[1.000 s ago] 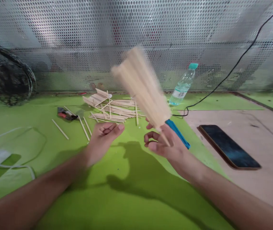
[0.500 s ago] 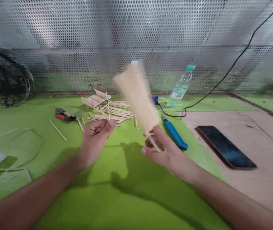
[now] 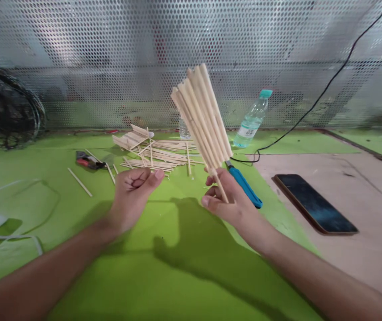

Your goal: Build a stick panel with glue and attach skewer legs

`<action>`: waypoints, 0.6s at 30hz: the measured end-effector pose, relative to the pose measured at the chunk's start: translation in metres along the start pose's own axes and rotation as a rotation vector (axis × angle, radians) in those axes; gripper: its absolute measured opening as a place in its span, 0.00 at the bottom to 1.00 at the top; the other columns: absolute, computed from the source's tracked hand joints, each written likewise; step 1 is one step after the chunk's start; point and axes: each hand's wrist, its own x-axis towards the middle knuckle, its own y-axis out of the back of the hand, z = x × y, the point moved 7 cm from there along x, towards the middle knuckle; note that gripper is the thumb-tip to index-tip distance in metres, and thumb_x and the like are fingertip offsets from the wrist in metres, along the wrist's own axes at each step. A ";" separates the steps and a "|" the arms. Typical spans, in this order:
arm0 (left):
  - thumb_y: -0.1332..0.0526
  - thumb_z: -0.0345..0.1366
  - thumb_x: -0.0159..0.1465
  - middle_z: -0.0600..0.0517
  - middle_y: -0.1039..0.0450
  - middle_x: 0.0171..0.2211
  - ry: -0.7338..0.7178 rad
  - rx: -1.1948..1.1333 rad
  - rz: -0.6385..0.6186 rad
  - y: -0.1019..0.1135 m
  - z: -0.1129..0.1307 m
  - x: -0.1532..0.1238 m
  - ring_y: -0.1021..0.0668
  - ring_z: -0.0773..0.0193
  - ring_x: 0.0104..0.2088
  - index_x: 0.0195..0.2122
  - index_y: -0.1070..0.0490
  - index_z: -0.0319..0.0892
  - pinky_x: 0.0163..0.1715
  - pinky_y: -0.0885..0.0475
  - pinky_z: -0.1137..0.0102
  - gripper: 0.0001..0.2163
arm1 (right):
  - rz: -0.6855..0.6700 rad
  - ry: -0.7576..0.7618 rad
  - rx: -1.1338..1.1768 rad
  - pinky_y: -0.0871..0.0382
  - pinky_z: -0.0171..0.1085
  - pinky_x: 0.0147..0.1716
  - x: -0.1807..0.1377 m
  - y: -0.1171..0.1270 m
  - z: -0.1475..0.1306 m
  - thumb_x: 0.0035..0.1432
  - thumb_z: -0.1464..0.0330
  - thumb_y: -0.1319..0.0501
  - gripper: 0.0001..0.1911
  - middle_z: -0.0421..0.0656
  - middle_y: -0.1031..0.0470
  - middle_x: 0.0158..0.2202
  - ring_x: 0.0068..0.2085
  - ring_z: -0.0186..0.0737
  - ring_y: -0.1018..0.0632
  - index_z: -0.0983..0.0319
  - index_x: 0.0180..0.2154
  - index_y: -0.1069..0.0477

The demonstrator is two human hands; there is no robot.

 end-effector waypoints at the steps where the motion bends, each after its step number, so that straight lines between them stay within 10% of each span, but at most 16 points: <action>1: 0.34 0.45 0.65 0.59 0.58 0.19 0.001 0.002 0.000 -0.001 -0.001 -0.001 0.50 0.72 0.21 0.19 0.53 0.42 0.21 0.52 0.71 0.28 | -0.008 -0.007 -0.095 0.25 0.46 0.40 -0.001 -0.001 0.001 0.59 0.54 0.34 0.35 0.45 0.32 0.47 0.41 0.45 0.25 0.49 0.64 0.42; 8: 0.29 0.47 0.58 0.57 0.43 0.16 0.042 -0.047 -0.040 -0.007 -0.012 -0.006 0.40 0.69 0.21 0.18 0.36 0.44 0.20 0.45 0.71 0.21 | -0.098 -0.023 -0.425 0.25 0.44 0.37 -0.008 -0.010 0.000 0.59 0.54 0.35 0.39 0.45 0.29 0.43 0.41 0.48 0.23 0.48 0.67 0.48; 18: 0.33 0.45 0.65 0.60 0.58 0.18 0.001 -0.034 -0.015 -0.004 0.000 -0.002 0.50 0.74 0.20 0.19 0.53 0.42 0.19 0.52 0.71 0.29 | -0.047 0.045 0.088 0.23 0.47 0.39 0.001 -0.004 0.001 0.58 0.50 0.35 0.35 0.47 0.32 0.51 0.40 0.45 0.24 0.50 0.63 0.39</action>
